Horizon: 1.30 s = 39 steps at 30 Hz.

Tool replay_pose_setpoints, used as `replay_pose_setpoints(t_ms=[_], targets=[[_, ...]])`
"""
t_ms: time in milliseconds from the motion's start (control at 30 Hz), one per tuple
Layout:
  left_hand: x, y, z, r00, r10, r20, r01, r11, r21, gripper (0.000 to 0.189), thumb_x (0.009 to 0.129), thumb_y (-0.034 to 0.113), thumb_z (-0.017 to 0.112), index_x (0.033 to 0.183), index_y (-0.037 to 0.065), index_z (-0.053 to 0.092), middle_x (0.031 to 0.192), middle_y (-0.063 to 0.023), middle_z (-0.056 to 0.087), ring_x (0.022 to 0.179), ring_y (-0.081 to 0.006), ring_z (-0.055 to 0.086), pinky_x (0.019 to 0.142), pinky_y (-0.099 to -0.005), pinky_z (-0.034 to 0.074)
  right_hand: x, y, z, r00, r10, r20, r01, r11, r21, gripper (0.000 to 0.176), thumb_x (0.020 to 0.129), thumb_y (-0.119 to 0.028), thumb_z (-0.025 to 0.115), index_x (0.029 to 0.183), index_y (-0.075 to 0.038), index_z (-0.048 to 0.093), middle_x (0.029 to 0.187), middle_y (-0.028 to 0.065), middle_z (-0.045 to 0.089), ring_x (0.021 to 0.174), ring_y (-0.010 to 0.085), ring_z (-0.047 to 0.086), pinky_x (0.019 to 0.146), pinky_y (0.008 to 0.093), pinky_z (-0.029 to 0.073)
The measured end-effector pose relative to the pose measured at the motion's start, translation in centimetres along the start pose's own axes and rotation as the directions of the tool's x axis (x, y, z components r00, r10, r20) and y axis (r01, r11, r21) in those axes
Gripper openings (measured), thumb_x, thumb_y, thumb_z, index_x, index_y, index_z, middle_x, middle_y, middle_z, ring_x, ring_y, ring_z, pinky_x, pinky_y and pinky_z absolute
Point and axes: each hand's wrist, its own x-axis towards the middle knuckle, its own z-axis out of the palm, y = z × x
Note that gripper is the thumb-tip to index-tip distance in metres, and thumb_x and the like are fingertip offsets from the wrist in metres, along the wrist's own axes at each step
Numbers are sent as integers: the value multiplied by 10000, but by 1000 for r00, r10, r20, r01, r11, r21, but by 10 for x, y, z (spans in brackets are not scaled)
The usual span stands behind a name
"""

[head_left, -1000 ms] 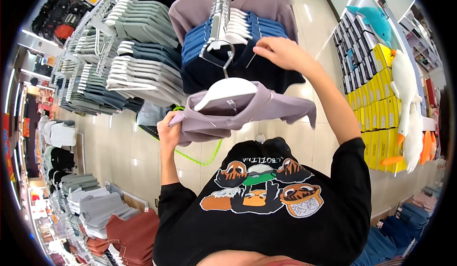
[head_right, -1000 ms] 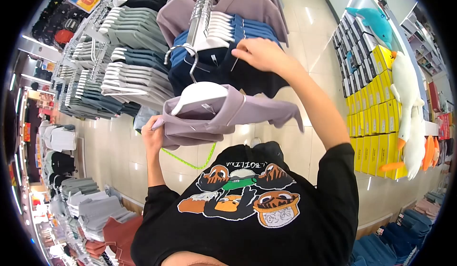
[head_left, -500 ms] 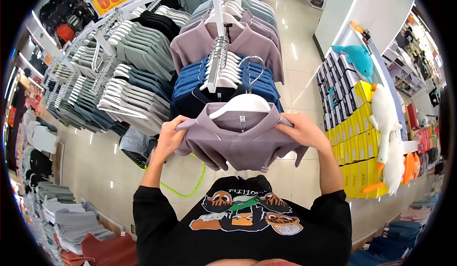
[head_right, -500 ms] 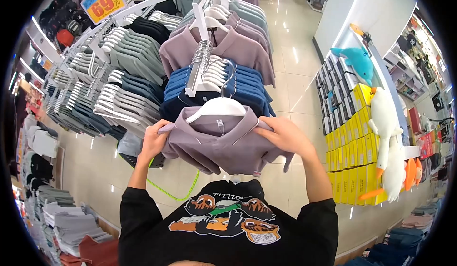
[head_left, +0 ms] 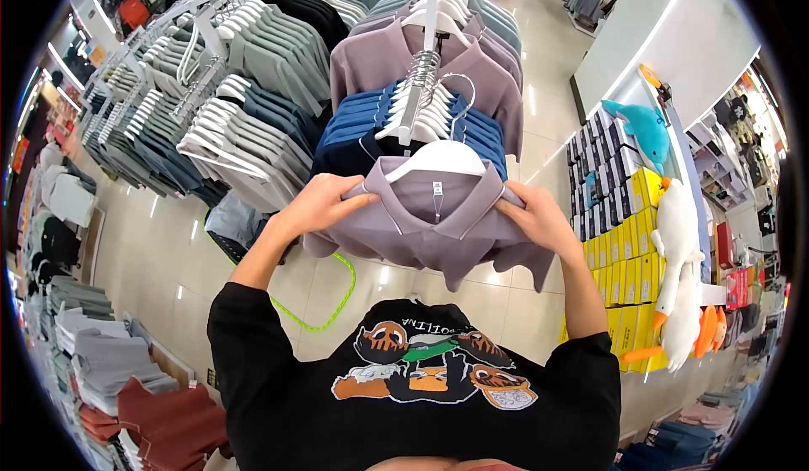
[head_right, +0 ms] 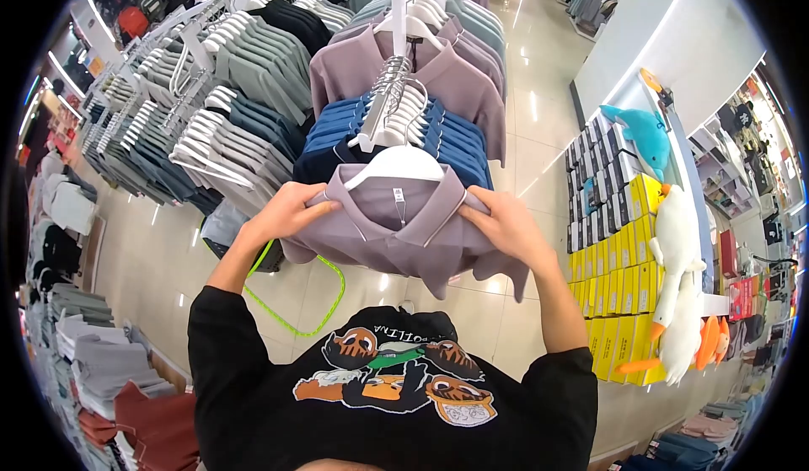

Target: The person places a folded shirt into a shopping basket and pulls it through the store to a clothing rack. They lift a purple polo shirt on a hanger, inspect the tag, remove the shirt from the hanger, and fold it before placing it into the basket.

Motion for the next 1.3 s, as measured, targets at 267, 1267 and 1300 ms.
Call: replay_pose_setpoints(t_ms=[267,1267,1300], targets=[[-4,-36,33,1000,-16,6,17,999,-33,339,984,354,610,1045,24,662,756,-220,621,719,-420,605,643,-433,470,29,27,-2,983,-8,183,17,999,-49,283,956,-217,646,1093,31,656,824,168,671,731,200,591,742,326,494],[-59,-160,102,689,-619,-376,229,679,-698,401,923,329,746,1150,6,681,953,-40,697,825,-113,637,736,-255,504,30,140,93,946,238,-218,-150,923,356,310,924,-310,725,1085,-46,700,892,51,688,809,149,623,770,317,501],[-61,-160,107,648,-654,-390,184,631,-753,432,924,329,745,1191,0,663,1014,-58,704,890,-128,654,790,-265,516,25,145,99,915,320,-247,-179,868,462,307,926,-316,730,1097,-63,704,919,34,691,833,145,628,782,316,502]])
